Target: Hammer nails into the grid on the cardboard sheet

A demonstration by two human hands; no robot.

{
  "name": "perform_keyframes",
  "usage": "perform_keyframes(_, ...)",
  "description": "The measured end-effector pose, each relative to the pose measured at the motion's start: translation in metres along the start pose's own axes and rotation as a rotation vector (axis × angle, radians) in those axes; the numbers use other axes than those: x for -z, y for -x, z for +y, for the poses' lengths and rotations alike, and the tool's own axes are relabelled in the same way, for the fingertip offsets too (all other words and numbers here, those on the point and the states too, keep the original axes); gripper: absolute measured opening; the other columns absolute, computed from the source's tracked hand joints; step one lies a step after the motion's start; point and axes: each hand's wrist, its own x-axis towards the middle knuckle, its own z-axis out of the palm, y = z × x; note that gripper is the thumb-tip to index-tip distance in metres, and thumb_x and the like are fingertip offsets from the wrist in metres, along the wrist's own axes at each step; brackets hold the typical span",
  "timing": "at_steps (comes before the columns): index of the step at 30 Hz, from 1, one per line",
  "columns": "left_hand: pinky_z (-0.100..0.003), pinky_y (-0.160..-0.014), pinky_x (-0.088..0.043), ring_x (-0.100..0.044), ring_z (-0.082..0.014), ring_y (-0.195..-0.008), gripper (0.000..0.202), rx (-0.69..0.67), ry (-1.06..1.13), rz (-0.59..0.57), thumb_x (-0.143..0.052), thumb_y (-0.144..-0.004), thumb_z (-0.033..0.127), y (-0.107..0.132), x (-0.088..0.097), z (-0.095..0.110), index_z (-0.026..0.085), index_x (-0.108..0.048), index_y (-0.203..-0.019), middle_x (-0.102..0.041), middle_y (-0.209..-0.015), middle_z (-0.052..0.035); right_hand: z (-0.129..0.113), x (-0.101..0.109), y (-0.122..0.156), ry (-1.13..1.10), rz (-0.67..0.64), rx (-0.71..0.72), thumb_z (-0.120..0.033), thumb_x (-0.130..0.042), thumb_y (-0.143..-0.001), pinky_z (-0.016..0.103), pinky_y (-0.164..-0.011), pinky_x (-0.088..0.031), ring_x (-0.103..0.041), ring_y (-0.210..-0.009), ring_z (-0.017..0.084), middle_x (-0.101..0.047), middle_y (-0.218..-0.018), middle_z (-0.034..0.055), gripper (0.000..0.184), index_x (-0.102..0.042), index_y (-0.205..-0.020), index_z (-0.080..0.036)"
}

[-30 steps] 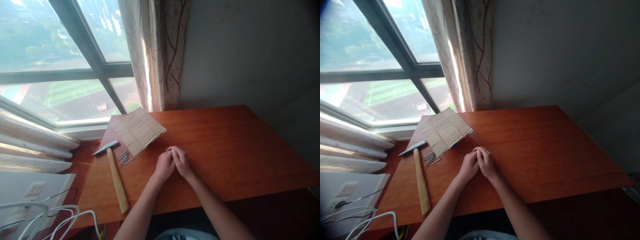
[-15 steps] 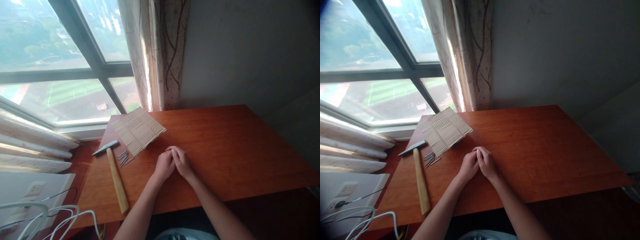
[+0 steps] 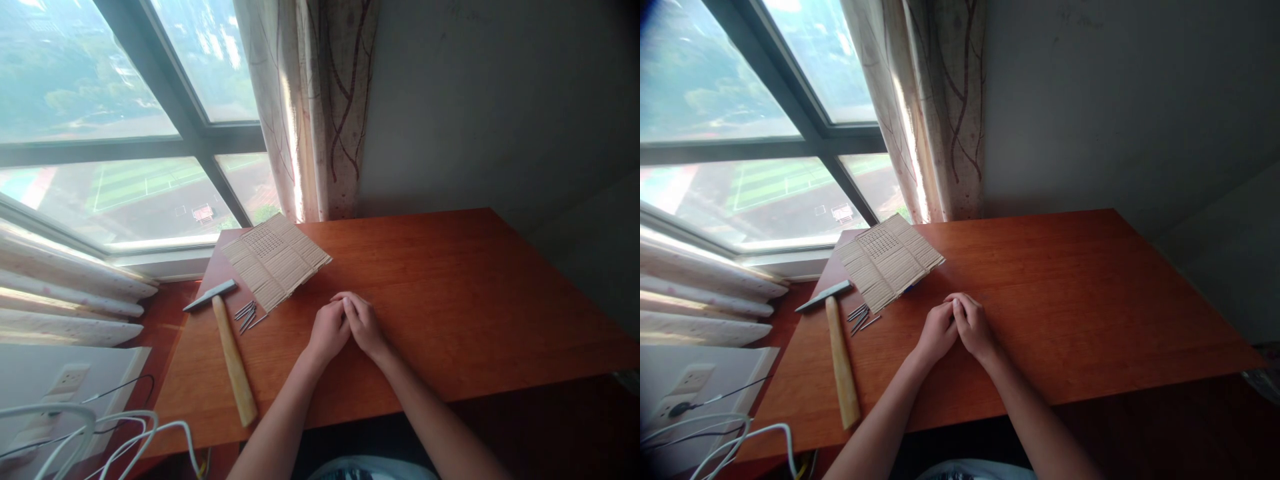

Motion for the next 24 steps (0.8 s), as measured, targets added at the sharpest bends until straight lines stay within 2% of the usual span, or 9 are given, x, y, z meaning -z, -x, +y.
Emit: perform_keyframes(24,-0.023,-0.059,-0.037,-0.057,-0.015,-0.062,0.017,-0.001,-0.011,-0.006,-0.048,-0.087,0.018,0.0003,0.0002,0.0009,0.016,-0.056,-0.071,-0.065,-0.071,-0.0061,-0.0015,0.0012,0.0002,0.002,-0.004,0.006,-0.033,-0.037,-0.102,0.033,-0.085,-0.05,-0.065,-0.092,0.02,-0.071,-0.1,0.0072,0.034,-0.069,-0.104,-0.022)
